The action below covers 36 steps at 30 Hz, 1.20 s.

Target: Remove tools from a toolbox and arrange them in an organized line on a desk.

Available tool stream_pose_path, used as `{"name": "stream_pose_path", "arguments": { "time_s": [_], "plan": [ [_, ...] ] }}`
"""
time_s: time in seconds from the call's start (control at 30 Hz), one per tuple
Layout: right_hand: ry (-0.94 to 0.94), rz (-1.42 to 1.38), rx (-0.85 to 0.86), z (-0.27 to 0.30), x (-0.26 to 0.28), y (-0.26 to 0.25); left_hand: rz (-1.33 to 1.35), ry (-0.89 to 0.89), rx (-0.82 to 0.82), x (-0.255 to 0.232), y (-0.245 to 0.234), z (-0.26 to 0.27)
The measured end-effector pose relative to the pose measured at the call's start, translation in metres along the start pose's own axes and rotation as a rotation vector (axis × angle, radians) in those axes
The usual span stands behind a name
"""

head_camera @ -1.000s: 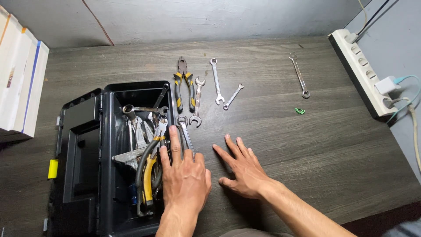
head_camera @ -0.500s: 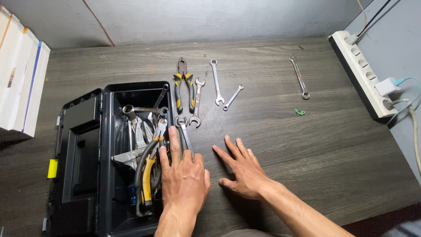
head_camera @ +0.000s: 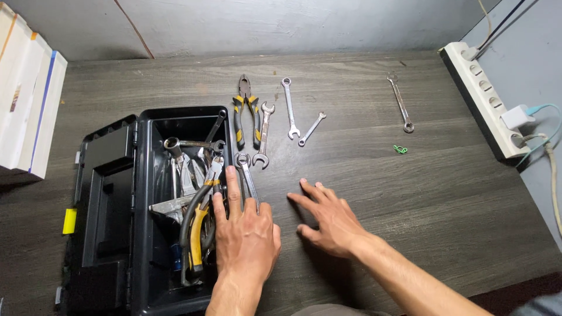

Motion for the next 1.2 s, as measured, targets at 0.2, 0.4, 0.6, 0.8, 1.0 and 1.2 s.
{"name": "stream_pose_path", "arguments": {
  "time_s": [0.2,0.4,0.6,0.8,1.0,1.2],
  "plan": [
    [-0.034,-0.33,-0.183,-0.012,-0.042,-0.027,-0.035,-0.002,0.031,-0.001,0.002,0.0],
    [0.167,-0.092,-0.491,-0.005,-0.1,-0.038,-0.023,-0.002,0.06,0.0,0.001,-0.001],
    [0.503,-0.083,-0.44,0.005,-0.155,-0.029,-0.032,-0.003,0.058,0.0,0.002,-0.001],
    [0.513,-0.12,-0.35,0.003,-0.169,-0.043,-0.011,-0.005,0.053,0.0,0.002,-0.002],
    [0.654,-0.094,-0.495,0.009,-0.193,-0.056,-0.042,0.0,0.055,0.0,0.001,-0.001],
    [0.589,-0.146,-0.481,-0.005,-0.246,-0.068,-0.025,-0.001,0.042,0.001,0.003,-0.001]
  ]
}}
Point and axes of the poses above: each hand's wrist, its own z-axis away from the middle knuckle, its own y-axis out of the palm, x = y × z, the point moved 6 cm from there along -z, towards the middle knuckle, and after that the axes turned 5 degrees about x, right-handed, at the moved point
